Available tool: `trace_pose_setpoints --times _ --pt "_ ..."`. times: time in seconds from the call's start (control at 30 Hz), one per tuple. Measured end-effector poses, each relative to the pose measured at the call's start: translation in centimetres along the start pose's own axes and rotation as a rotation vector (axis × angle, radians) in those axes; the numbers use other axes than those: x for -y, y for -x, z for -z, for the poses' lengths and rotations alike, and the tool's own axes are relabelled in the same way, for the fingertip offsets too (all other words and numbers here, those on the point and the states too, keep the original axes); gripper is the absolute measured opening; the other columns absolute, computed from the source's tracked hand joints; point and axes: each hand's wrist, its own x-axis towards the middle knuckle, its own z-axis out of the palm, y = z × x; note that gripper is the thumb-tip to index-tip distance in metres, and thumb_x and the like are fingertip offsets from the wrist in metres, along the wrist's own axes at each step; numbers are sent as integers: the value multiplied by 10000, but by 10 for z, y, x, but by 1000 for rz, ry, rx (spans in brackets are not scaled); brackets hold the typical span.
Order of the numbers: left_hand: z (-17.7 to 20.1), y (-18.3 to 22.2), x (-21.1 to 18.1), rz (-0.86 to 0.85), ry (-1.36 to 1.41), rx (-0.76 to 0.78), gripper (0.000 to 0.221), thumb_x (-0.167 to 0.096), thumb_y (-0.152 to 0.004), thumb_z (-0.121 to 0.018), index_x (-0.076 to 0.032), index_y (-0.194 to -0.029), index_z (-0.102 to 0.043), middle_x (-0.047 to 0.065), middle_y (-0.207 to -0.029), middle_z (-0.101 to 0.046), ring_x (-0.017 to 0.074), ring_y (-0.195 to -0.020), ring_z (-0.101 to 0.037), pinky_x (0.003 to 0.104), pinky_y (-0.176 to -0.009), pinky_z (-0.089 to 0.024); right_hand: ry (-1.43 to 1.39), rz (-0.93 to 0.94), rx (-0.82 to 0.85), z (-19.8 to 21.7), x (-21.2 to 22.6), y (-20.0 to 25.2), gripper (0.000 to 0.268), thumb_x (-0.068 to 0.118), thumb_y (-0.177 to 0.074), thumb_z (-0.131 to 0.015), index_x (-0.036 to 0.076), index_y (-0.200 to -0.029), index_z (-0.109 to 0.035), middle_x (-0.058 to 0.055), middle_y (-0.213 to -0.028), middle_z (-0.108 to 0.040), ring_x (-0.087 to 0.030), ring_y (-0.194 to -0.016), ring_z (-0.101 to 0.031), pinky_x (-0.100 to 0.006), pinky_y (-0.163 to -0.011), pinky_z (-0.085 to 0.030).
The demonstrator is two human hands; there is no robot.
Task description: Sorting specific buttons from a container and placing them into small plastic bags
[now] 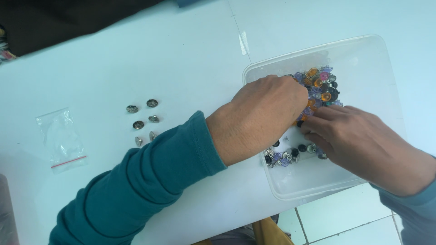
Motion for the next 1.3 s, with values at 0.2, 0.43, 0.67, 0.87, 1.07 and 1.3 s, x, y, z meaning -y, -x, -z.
trace_pose_setpoints --times 0.2,0.43,0.67,0.87,1.07,1.3 --pt "16 11 -5 28 47 49 290 127 -718 -620 -135 -658 -512 41 -628 -494 235 -530 -492 396 -450 -409 284 -191 234 15 -4 21 149 496 -920 -601 407 -1016 -673 202 -997 -704 -141 -935 -712 -357 -754 -580" --pt "10 6 -4 57 52 6 242 69 -809 -611 -158 -731 -584 42 -673 -596 246 -553 -585 409 -451 -464 518 -182 289 11 6 17 93 433 -961 -573 373 -950 -643 155 -946 -680 -142 -893 -713 -332 -760 -576" --pt "5 6 1 7 53 -70 289 110 -801 -596 -120 -678 -473 61 -604 -404 229 -503 -405 399 -427 -344 557 -210 298 8 8 19 173 497 -940 -567 343 -900 -634 150 -949 -681 -147 -898 -720 -327 -811 -577" --pt "-19 -8 10 -57 58 -308 147 -81 -850 -751 -99 -764 -632 95 -711 -621 280 -584 -618 422 -472 -493 582 -189 209 7 8 17 243 415 -997 -527 321 -824 -668 129 -914 -667 -153 -889 -690 -335 -734 -557" --pt "4 31 -3 -181 241 -509 202 -164 -882 -781 -74 -775 -635 101 -782 -612 256 -658 -618 394 -530 -510 293 -333 53 34 22 21 163 445 -971 -621 334 -992 -738 144 -972 -726 -151 -909 -709 -370 -643 -602" --pt "16 93 -1 -219 372 -629 155 -109 -856 -743 -97 -777 -610 67 -791 -608 231 -648 -605 369 -535 -474 -142 -26 -497 54 67 33 123 139 -945 -812 56 -1031 -785 -64 -956 -720 -172 -757 -651 -309 -714 -528"
